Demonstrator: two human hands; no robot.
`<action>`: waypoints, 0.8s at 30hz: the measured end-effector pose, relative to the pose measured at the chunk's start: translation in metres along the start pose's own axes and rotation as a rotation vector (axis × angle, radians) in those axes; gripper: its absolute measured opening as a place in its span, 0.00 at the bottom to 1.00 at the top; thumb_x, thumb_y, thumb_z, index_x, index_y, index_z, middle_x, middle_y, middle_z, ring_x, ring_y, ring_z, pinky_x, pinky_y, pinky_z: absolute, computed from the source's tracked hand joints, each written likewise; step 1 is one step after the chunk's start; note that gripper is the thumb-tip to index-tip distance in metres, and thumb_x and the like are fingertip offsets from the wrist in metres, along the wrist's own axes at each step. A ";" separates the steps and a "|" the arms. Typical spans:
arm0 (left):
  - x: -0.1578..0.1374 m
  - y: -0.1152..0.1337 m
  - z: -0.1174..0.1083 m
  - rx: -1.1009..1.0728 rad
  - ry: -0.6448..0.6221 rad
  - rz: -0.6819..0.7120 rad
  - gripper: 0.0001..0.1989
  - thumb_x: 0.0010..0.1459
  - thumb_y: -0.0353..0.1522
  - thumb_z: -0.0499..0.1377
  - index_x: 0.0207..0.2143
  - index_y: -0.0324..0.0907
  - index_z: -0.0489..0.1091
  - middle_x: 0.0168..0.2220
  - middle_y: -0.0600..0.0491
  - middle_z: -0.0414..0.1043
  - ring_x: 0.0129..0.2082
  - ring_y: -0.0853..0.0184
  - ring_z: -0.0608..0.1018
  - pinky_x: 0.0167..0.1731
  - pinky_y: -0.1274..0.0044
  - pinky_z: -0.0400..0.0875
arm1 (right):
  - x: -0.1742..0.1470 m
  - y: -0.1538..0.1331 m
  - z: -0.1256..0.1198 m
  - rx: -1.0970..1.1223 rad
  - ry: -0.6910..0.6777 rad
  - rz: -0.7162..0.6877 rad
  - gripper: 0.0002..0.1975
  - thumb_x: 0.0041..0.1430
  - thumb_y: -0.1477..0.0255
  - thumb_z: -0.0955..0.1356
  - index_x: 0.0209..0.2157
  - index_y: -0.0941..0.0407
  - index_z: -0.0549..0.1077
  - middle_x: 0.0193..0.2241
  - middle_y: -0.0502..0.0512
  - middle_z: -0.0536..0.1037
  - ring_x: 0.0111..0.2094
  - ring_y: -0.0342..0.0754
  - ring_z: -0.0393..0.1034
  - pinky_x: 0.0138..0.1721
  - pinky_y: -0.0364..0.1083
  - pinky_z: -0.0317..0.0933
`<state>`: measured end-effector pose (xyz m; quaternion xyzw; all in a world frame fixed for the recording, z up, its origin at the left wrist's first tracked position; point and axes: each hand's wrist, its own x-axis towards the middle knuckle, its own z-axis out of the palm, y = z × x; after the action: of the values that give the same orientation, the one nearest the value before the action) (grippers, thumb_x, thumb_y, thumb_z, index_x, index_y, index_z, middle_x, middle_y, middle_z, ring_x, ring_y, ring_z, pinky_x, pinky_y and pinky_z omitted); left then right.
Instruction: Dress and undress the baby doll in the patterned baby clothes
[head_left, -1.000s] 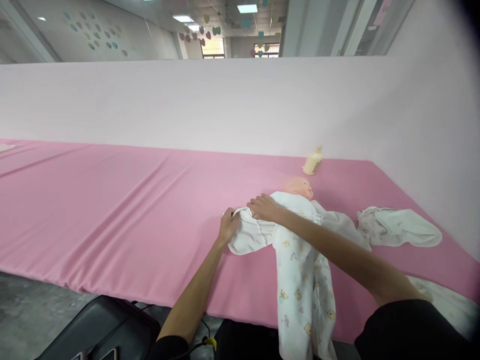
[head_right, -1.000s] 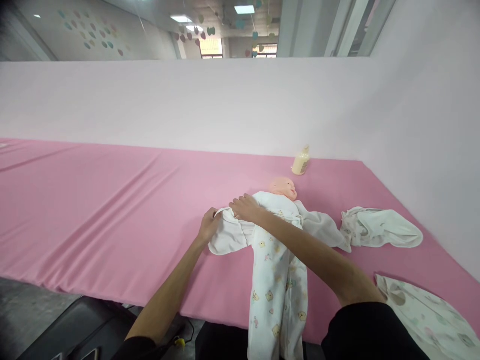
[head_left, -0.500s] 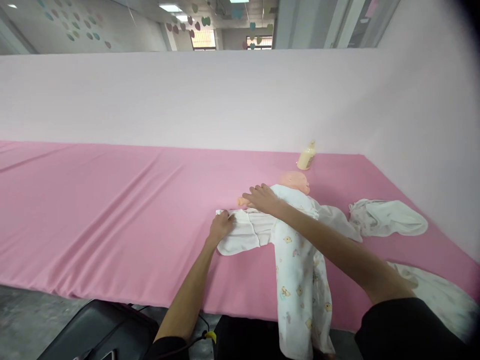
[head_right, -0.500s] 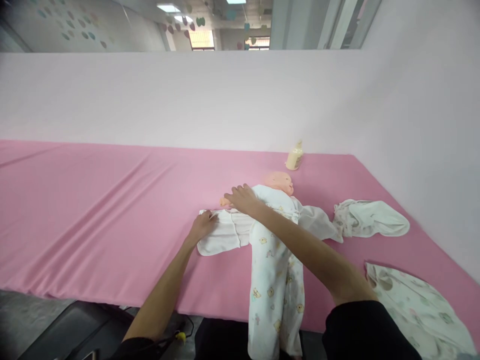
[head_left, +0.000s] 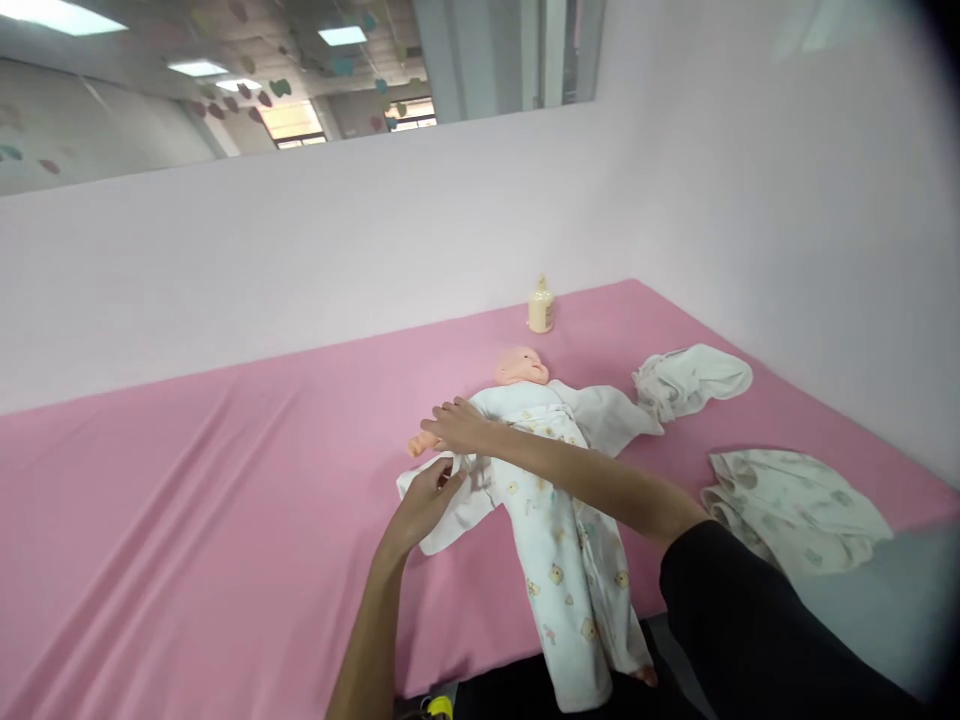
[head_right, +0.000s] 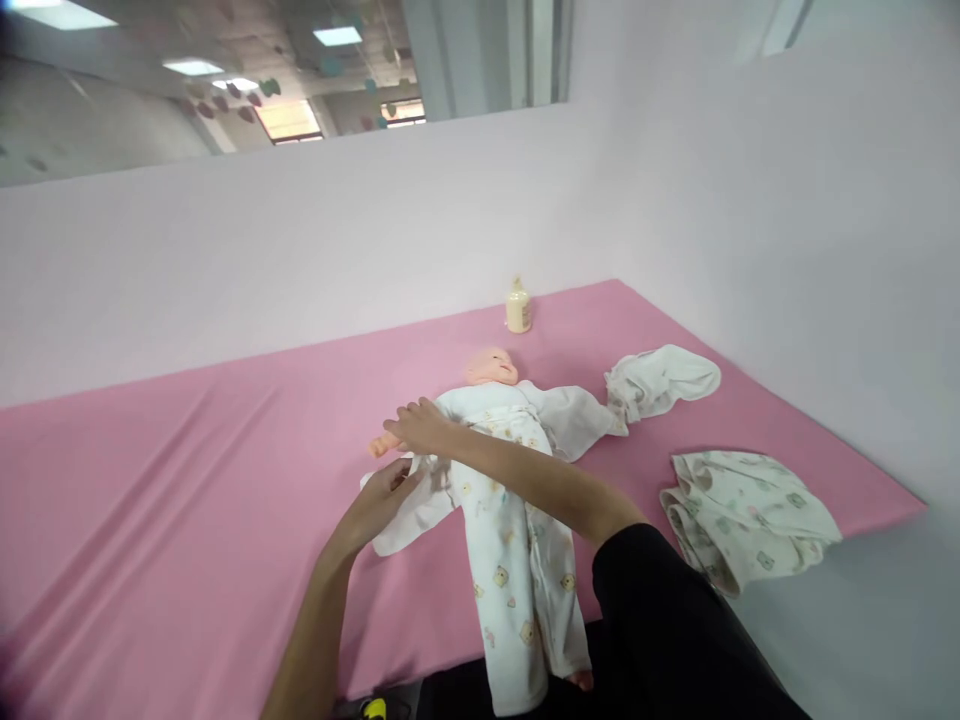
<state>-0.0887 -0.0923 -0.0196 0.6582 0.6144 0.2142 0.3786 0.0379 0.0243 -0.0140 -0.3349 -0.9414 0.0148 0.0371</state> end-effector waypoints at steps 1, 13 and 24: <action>-0.003 0.005 0.002 0.017 -0.026 -0.008 0.18 0.63 0.49 0.52 0.34 0.44 0.67 0.31 0.54 0.68 0.29 0.66 0.68 0.30 0.75 0.60 | -0.002 0.000 -0.001 -0.004 0.012 0.000 0.20 0.66 0.65 0.65 0.56 0.57 0.67 0.52 0.62 0.73 0.52 0.58 0.67 0.55 0.54 0.56; -0.014 0.059 0.008 0.546 -0.017 -0.035 0.18 0.67 0.47 0.45 0.37 0.46 0.67 0.43 0.50 0.75 0.41 0.59 0.76 0.39 0.70 0.65 | -0.208 0.090 -0.020 0.389 0.610 0.638 0.21 0.69 0.55 0.60 0.50 0.55 0.71 0.48 0.58 0.77 0.49 0.52 0.69 0.48 0.48 0.61; 0.067 0.139 0.082 0.763 0.125 0.644 0.13 0.70 0.37 0.47 0.42 0.42 0.69 0.44 0.49 0.75 0.46 0.60 0.74 0.49 0.68 0.65 | -0.283 0.136 0.029 0.682 0.401 1.015 0.22 0.58 0.52 0.67 0.25 0.54 0.59 0.22 0.47 0.64 0.25 0.43 0.58 0.27 0.44 0.47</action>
<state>0.0726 -0.0411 0.0227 0.8918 0.4362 0.1192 -0.0118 0.3399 -0.0487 -0.0672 -0.7045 -0.5830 0.2662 0.3049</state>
